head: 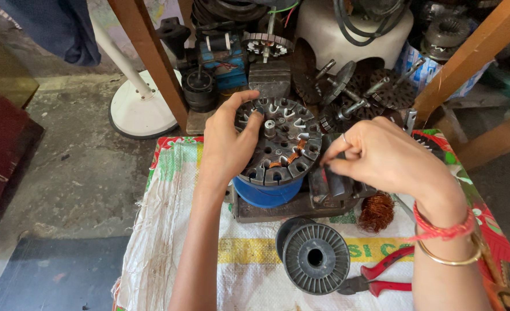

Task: The person winds copper wire into the slots of a motor armature held in a vise. They pull wire from a spool, insert it into the slots, and use a metal tool to push the wire down. The person rotates the armature to access different slots and continues winding until the visible slots are filled.

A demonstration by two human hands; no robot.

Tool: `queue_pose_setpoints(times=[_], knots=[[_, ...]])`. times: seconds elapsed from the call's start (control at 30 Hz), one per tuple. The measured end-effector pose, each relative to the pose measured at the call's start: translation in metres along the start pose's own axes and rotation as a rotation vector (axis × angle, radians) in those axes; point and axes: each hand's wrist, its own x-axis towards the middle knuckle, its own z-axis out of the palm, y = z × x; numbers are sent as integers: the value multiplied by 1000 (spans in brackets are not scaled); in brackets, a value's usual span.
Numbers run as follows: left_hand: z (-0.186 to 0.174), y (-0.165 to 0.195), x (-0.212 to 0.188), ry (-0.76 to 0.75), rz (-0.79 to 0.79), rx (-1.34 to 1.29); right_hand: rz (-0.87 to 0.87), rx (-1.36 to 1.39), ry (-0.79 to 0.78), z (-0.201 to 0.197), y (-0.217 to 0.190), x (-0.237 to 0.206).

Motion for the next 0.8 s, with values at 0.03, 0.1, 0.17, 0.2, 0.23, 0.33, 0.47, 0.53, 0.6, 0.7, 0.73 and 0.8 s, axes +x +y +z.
queue_pose_setpoints(times=[0.03,0.1,0.17,0.2,0.23,0.33,0.47,0.53,0.6,0.7,0.73,0.8], knots=[[-1,1,0,-7,-9,-6,5,6,27,2,2,3],[-1,2,0,-20,-26,-18,-14,40,147,3,6,7],[-2,3,0,-35,-69,-11,-16,67,219,3,10,8],[-2,4,0,-42,-93,-7,-11,76,229,2,13,8],[-2,4,0,-28,-56,-5,-6,85,241,2,15,8],[-2,4,0,-8,-1,1,-26,153,294,1,19,5],[-2,3,-1,-17,-30,-4,-66,203,316,5,25,6],[-1,2,0,-18,-30,-8,-72,218,297,6,28,7],[-1,2,0,-21,-37,-12,-86,217,263,5,34,7],[-1,1,-1,-11,-12,-1,-126,222,344,5,37,6],[-1,1,0,-9,-11,-4,-142,224,395,4,38,6],[-1,1,-1,-9,-9,-10,-172,230,497,3,38,3]])
